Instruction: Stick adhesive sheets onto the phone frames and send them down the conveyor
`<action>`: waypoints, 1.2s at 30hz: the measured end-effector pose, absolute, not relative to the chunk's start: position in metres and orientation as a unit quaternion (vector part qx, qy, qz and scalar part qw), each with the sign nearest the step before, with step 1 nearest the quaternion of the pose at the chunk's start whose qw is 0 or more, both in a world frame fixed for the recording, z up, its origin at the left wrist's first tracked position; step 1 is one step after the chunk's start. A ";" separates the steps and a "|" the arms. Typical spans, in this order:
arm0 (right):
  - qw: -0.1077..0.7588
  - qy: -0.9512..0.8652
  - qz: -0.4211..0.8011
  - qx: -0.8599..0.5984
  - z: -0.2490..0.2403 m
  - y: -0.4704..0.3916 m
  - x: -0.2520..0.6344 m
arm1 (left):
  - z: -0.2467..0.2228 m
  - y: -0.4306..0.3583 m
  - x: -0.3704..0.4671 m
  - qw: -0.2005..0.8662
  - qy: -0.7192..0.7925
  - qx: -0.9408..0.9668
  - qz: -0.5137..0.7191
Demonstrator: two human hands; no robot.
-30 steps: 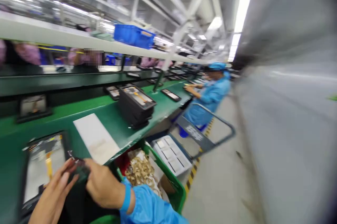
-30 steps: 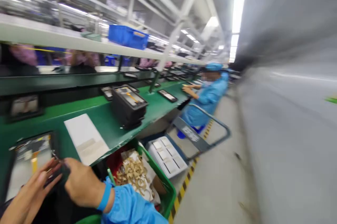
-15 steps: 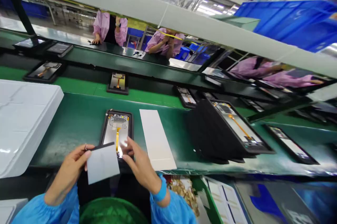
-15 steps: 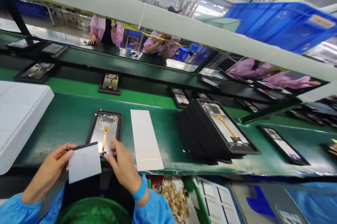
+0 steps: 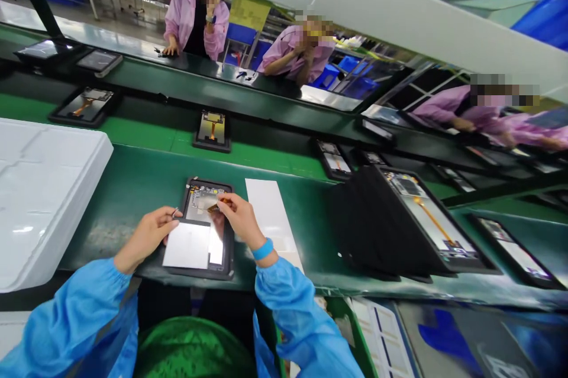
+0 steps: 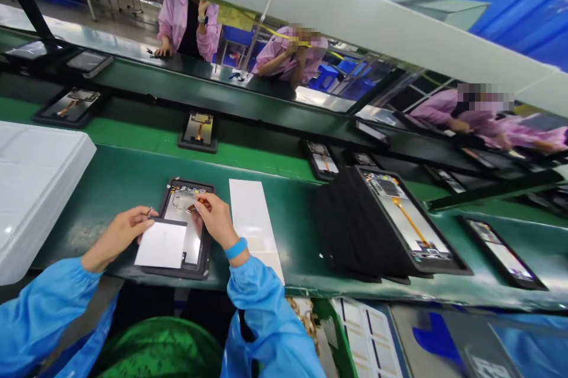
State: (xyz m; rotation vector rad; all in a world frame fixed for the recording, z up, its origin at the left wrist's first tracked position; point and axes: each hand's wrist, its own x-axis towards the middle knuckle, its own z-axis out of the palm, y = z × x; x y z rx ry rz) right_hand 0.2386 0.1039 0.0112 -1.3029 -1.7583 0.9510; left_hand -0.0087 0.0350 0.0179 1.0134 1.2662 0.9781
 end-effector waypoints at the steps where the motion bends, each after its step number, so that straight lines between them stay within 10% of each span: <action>1: 0.369 -0.663 0.403 -0.513 0.013 0.106 0.239 | 0.019 0.043 -0.001 0.592 0.531 0.444 0.413; 23: 0.385 -0.587 0.487 -0.519 0.016 0.069 0.277 | 0.009 0.076 0.027 0.555 0.548 0.505 0.370; 36: 0.290 -0.761 0.318 -0.486 0.023 0.036 0.262 | -0.002 0.078 0.025 0.526 0.561 0.538 0.346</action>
